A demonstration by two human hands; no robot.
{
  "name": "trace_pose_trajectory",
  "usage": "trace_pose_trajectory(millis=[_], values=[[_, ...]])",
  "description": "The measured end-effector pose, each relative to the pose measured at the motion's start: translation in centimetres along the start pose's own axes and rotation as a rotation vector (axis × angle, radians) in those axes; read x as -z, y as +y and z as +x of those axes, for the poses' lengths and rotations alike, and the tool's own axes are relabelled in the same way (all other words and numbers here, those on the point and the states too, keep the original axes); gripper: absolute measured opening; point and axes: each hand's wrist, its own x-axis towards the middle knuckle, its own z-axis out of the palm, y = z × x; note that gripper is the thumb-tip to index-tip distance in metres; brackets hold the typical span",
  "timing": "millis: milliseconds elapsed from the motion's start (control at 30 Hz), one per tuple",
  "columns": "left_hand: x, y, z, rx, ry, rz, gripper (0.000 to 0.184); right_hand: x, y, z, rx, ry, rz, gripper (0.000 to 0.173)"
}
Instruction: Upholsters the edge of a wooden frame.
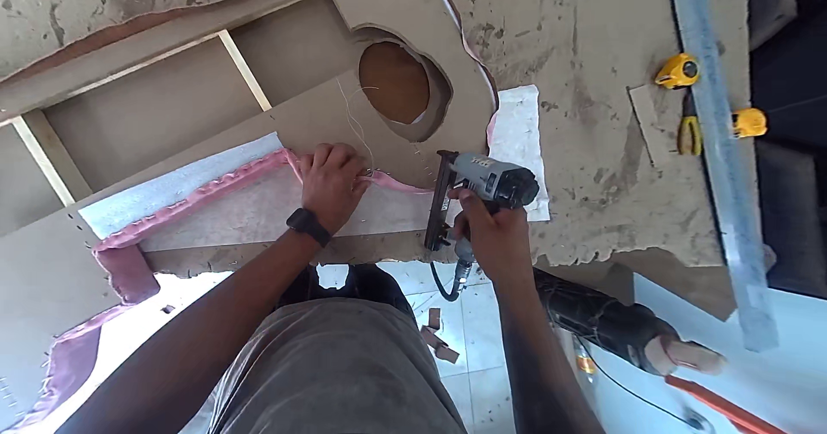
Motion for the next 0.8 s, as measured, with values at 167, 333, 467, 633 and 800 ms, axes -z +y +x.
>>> trace_pose_trajectory(millis=[167, 333, 467, 633, 800], values=[[-1.0, 0.3, -0.1, -0.057, 0.015, -0.044, 0.015, -0.7, 1.0, 1.2, -0.049, -0.012, -0.047, 0.029], [-1.5, 0.1, 0.0, 0.022, 0.079, -0.172, 0.012, -0.8, 1.5, 1.1, -0.069, -0.001, -0.068, 0.027], [-1.2, 0.1, 0.2, 0.099, 0.072, -0.231, 0.014, -1.0, 1.4, 1.3, -0.098, -0.013, -0.131, 0.025], [0.5, 0.3, 1.7, 0.180, -0.115, -0.224, 0.019, -0.7, 1.0, 0.4, -0.073, -0.079, -0.027, 0.023], [1.5, -0.3, 3.3, 0.196, -0.227, -0.238, 0.017, -2.7, 0.7, -2.2, -0.006, -0.121, 0.030, 0.020]])
